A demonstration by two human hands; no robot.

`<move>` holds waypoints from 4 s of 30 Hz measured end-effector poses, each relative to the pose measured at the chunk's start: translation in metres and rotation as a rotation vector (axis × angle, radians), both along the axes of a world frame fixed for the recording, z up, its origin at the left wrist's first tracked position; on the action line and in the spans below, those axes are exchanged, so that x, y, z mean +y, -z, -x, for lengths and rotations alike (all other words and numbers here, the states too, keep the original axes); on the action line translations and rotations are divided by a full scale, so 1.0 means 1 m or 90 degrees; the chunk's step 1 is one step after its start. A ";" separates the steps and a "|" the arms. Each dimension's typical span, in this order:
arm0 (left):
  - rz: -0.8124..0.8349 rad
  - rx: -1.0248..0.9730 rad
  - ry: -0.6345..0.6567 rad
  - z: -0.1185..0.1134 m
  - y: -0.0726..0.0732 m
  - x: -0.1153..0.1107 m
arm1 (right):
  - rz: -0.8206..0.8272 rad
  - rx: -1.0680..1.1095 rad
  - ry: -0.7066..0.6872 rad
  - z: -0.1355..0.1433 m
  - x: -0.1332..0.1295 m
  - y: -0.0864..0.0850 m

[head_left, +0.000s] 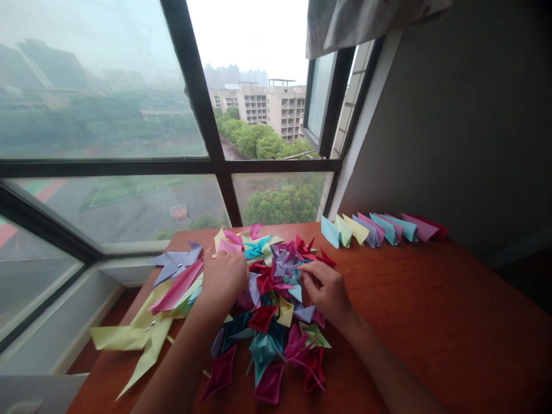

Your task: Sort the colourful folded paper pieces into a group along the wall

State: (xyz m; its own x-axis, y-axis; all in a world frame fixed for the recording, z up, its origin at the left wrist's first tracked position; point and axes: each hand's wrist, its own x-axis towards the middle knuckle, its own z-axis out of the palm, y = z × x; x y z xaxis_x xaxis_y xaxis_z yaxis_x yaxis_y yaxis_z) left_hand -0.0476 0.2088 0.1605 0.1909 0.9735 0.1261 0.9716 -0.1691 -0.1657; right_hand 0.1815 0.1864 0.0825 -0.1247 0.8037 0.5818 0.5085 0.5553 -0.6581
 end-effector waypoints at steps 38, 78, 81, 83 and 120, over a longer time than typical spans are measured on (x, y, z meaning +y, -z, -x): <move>0.135 -1.211 -0.060 0.007 0.021 -0.069 | 0.344 0.617 -0.201 -0.002 -0.006 -0.020; 0.136 -1.226 -0.026 0.000 0.015 -0.080 | 0.672 0.474 -0.376 0.012 -0.033 -0.018; 0.117 -1.220 -0.002 -0.001 0.012 -0.080 | 0.688 0.497 -0.383 0.010 -0.031 -0.019; 0.107 -1.195 0.024 -0.001 0.012 -0.080 | 0.702 0.496 -0.401 0.010 -0.031 -0.021; -0.061 -1.090 -0.161 -0.008 0.016 -0.076 | 0.461 0.632 -0.276 0.008 -0.020 -0.023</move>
